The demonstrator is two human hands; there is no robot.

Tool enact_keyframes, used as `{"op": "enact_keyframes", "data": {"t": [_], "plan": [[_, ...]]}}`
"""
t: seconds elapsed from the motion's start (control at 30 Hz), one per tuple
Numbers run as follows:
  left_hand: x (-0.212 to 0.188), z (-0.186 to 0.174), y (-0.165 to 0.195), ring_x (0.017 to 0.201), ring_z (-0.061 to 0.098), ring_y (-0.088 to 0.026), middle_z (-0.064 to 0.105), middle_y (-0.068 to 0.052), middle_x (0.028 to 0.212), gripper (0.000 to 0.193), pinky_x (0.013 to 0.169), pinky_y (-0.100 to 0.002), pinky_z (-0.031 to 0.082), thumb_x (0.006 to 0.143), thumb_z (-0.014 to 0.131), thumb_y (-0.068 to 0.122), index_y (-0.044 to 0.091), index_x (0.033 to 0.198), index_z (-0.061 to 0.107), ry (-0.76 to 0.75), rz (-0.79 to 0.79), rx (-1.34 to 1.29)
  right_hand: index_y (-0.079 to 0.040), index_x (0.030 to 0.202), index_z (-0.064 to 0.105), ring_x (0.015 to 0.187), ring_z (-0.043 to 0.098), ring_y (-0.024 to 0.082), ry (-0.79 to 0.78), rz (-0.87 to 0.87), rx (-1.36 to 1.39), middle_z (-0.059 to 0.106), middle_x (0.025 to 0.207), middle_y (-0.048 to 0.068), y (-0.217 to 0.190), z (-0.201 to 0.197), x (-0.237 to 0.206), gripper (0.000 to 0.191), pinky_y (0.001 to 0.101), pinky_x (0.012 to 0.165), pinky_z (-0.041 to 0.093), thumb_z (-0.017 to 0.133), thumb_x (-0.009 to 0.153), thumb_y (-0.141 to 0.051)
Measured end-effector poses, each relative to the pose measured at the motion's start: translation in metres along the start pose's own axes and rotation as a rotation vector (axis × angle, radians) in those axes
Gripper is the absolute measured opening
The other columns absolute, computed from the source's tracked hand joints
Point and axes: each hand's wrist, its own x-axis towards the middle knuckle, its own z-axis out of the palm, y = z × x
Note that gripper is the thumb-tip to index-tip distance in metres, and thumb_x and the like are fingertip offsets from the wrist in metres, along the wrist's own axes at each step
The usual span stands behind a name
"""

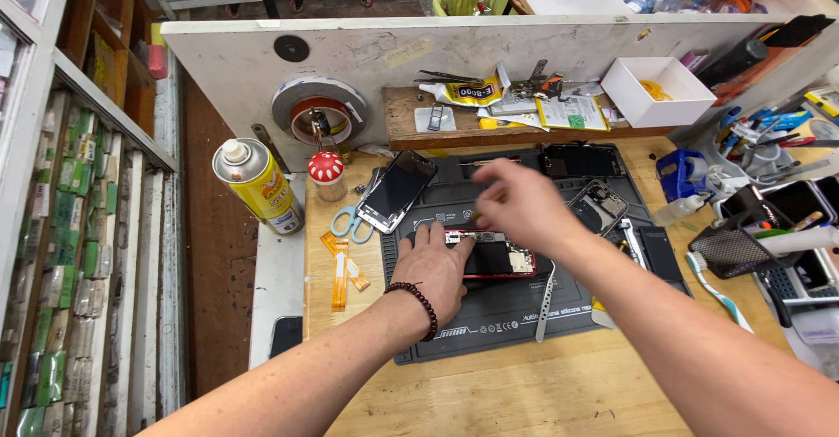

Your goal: The person repairs a red smartphone at a repair workbench. They lift the opened phone, remove and reposition internal components including the battery and logic board, use a screwdriver and tweezers on small screws and connectors, and work on the phone laid on a repair mat among other disassembled phones.

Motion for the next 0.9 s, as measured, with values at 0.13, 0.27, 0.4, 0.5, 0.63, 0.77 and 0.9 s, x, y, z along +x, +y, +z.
{"op": "enact_keyframes", "data": {"t": [0.13,0.27,0.4,0.5,0.63,0.77,0.9], "plan": [[-0.003,0.001,-0.002,0.135,0.041,-0.042,0.047,-0.026,0.139,0.069,0.108,-0.055,0.036,0.083,0.077,0.019,0.011,0.146,0.05,0.014,0.022,-0.03,-0.006,0.116,0.061,0.073,0.075,0.017,0.116,0.273,0.399,0.072,0.084,0.006,0.035,-0.036,-0.02,0.033,0.032,0.062,0.061,0.072,0.086,-0.013],[-0.002,-0.002,0.003,0.138,0.036,-0.044,0.041,-0.029,0.145,0.075,0.11,-0.056,0.031,0.081,0.079,0.021,0.014,0.148,0.046,0.011,0.022,-0.052,-0.006,0.102,0.062,0.055,0.047,0.01,0.185,0.459,0.651,0.057,0.071,0.002,0.08,-0.06,-0.061,0.019,0.0284,0.049,0.038,0.07,0.097,-0.023],[0.0,-0.007,0.008,0.141,0.033,-0.042,0.038,-0.027,0.149,0.079,0.112,-0.057,0.028,0.08,0.08,0.023,0.018,0.151,0.046,-0.043,0.011,-0.039,-0.01,0.093,0.058,0.053,0.036,0.007,0.206,0.533,0.985,0.047,0.066,-0.004,0.11,-0.062,-0.099,0.018,0.0261,0.046,0.03,0.069,0.099,-0.023],[0.006,-0.009,0.013,0.142,0.03,-0.042,0.035,-0.027,0.153,0.079,0.113,-0.059,0.025,0.08,0.082,0.029,0.019,0.15,0.047,-0.09,0.02,-0.003,-0.01,0.094,0.06,0.058,0.04,0.008,0.246,0.618,1.103,0.05,0.069,-0.003,0.116,-0.067,-0.123,0.014,0.0253,0.052,0.035,0.064,0.097,-0.023],[0.01,-0.005,0.017,0.14,0.038,-0.039,0.043,-0.025,0.146,0.071,0.113,-0.055,0.029,0.08,0.082,0.028,0.015,0.142,0.052,-0.044,0.084,-0.023,-0.008,0.098,0.067,0.055,0.036,0.007,0.121,0.504,1.274,0.047,0.066,-0.004,0.119,-0.066,-0.135,0.026,0.0236,0.049,0.033,0.064,0.097,-0.033],[0.012,0.001,0.021,0.135,0.042,-0.038,0.05,-0.024,0.14,0.073,0.112,-0.05,0.032,0.079,0.082,0.025,0.01,0.143,0.05,-0.007,0.081,-0.02,-0.009,0.095,0.063,0.06,0.037,0.007,0.199,0.567,1.248,0.048,0.074,-0.005,0.125,-0.067,-0.134,0.034,0.0224,0.051,0.034,0.059,0.101,-0.042],[0.014,0.005,0.023,0.134,0.046,-0.033,0.056,-0.016,0.135,0.076,0.113,-0.048,0.033,0.076,0.083,0.031,0.011,0.142,0.051,-0.016,0.015,-0.045,-0.011,0.091,0.057,0.061,0.038,0.007,0.25,0.693,1.203,0.059,0.088,0.001,0.13,-0.066,-0.127,0.042,0.0211,0.052,0.034,0.053,0.101,-0.051]]}}
